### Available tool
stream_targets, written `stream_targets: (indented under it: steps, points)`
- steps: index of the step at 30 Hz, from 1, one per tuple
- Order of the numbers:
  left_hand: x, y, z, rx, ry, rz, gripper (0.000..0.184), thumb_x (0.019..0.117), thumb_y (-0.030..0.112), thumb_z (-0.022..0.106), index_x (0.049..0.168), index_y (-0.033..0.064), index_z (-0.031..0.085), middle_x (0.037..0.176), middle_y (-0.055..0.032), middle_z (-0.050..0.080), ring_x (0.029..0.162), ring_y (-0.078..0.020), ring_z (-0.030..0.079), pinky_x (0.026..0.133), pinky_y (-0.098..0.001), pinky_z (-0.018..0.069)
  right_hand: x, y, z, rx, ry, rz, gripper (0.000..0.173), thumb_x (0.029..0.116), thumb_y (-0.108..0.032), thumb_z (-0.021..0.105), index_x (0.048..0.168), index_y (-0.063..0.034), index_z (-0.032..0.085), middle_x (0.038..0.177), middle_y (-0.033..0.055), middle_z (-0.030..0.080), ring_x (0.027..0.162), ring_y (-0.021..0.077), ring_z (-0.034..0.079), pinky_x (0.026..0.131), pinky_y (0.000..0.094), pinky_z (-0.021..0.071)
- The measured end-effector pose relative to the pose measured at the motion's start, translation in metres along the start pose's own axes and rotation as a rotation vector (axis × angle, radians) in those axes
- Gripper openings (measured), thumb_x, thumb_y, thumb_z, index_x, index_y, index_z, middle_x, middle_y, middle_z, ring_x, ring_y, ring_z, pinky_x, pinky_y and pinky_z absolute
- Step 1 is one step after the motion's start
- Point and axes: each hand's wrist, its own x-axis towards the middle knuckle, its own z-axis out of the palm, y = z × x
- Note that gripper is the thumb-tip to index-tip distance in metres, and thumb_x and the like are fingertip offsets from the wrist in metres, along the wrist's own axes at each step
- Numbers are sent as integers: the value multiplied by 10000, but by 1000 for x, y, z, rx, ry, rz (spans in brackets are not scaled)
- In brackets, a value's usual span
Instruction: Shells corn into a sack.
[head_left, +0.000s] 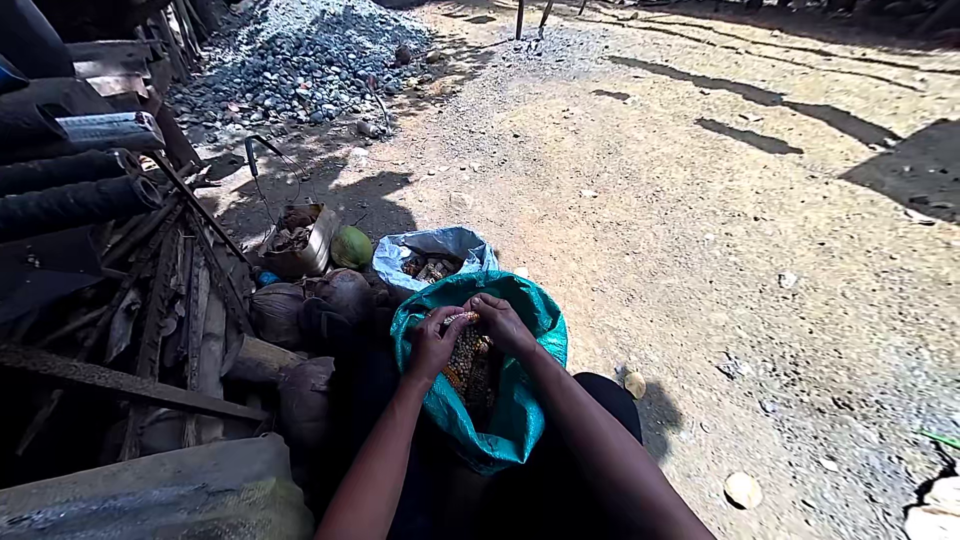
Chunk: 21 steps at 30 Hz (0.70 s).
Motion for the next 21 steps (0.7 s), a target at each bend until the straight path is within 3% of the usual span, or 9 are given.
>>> stream_targets:
  steps: [5, 10, 15, 21]
  points:
    - [4, 3, -4, -54, -3, -183, 227, 1038, 160, 583, 1112, -23, 696, 862, -83, 691, 706, -73, 613, 712, -247, 517, 0, -3, -2, 51, -46, 6, 384, 1113, -140, 294, 986, -26, 637, 723, -38, 593, 562, 0, 495, 545, 154, 427]
    - [5, 5, -5, -52, -4, -240, 219, 1041, 154, 582, 1103, -25, 691, 820, -63, 681, 680, -56, 607, 693, -230, 513, 1, 0, -2, 43, -79, 8, 227, 1075, -61, 401, 1037, -12, 619, 804, -29, 614, 634, 0, 527, 610, 159, 450]
    - [3, 4, -4, -39, -32, -169, 238, 1024, 161, 606, 1112, -41, 694, 905, -120, 703, 748, -112, 638, 747, -280, 529, 1, 4, 2, 12, -25, -27, 286, 1100, -87, 343, 957, -36, 585, 760, -29, 589, 604, 4, 507, 578, 159, 430]
    - [6, 7, -5, -104, -21, -264, 207, 1041, 141, 578, 1108, -24, 685, 832, -59, 676, 676, -47, 601, 675, -219, 511, -1, 0, 2, 48, -60, -32, 377, 1112, -148, 283, 979, -31, 616, 698, -48, 564, 562, -7, 475, 549, 149, 408]
